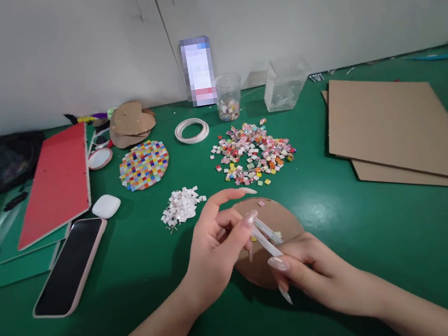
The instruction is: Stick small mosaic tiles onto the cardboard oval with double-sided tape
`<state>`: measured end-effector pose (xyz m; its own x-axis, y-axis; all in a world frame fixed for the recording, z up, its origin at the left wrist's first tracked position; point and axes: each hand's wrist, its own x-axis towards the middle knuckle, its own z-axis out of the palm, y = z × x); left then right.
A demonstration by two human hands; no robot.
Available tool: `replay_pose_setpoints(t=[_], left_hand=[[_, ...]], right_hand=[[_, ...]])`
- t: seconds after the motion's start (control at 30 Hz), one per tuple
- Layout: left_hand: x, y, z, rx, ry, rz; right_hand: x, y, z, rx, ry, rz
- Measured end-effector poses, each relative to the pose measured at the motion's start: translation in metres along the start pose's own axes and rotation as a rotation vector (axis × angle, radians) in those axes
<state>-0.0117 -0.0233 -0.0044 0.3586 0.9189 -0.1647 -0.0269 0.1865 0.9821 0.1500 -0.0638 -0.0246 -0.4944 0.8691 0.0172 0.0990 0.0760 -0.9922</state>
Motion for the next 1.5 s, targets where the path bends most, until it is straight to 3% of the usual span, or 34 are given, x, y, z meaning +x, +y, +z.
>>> replay_pose_setpoints(t=[0.13, 0.23, 0.27, 0.33, 0.4, 0.47, 0.6, 0.73, 0.87, 1.07, 1.27, 1.5], left_hand=[[0.012, 0.005, -0.009, -0.034, 0.156, 0.012], [0.026, 0.017, -0.028, -0.108, 0.438, 0.175], [0.029, 0.021, -0.032, -0.132, 0.469, 0.224], [0.028, 0.024, -0.032, -0.116, 0.422, 0.261], [0.021, 0.021, -0.024, -0.028, 0.229, 0.18], [0.011, 0.016, -0.012, 0.047, 0.051, 0.105], [-0.002, 0.007, 0.002, 0.063, -0.159, 0.051], [-0.006, 0.003, 0.003, 0.063, -0.285, 0.147], [-0.007, 0.0, 0.007, 0.146, -0.327, 0.251], [-0.007, 0.0, 0.009, 0.076, -0.398, 0.178], [-0.004, -0.001, 0.012, 0.126, -0.272, 0.237], [-0.006, -0.004, 0.014, 0.176, -0.237, 0.316]], right_hand=[[0.0, -0.002, 0.002, -0.098, -0.039, -0.084], [-0.003, -0.001, 0.007, -0.158, -0.101, -0.19], [-0.004, 0.0, 0.008, -0.134, -0.08, -0.198], [-0.004, 0.003, 0.006, 0.007, 0.092, -0.16], [-0.004, 0.007, 0.001, 0.229, 0.337, -0.095], [-0.002, 0.01, -0.004, 0.427, 0.441, -0.048], [0.002, 0.011, -0.003, 0.626, 0.269, 0.154], [0.003, 0.01, 0.004, 0.791, 0.068, 0.217], [0.0, 0.008, 0.006, 0.9, 0.014, 0.22], [-0.002, 0.004, 0.005, 0.947, -0.082, 0.171], [-0.001, 0.003, 0.006, 1.013, -0.083, 0.198], [-0.001, 0.001, 0.008, 0.984, -0.093, 0.196]])
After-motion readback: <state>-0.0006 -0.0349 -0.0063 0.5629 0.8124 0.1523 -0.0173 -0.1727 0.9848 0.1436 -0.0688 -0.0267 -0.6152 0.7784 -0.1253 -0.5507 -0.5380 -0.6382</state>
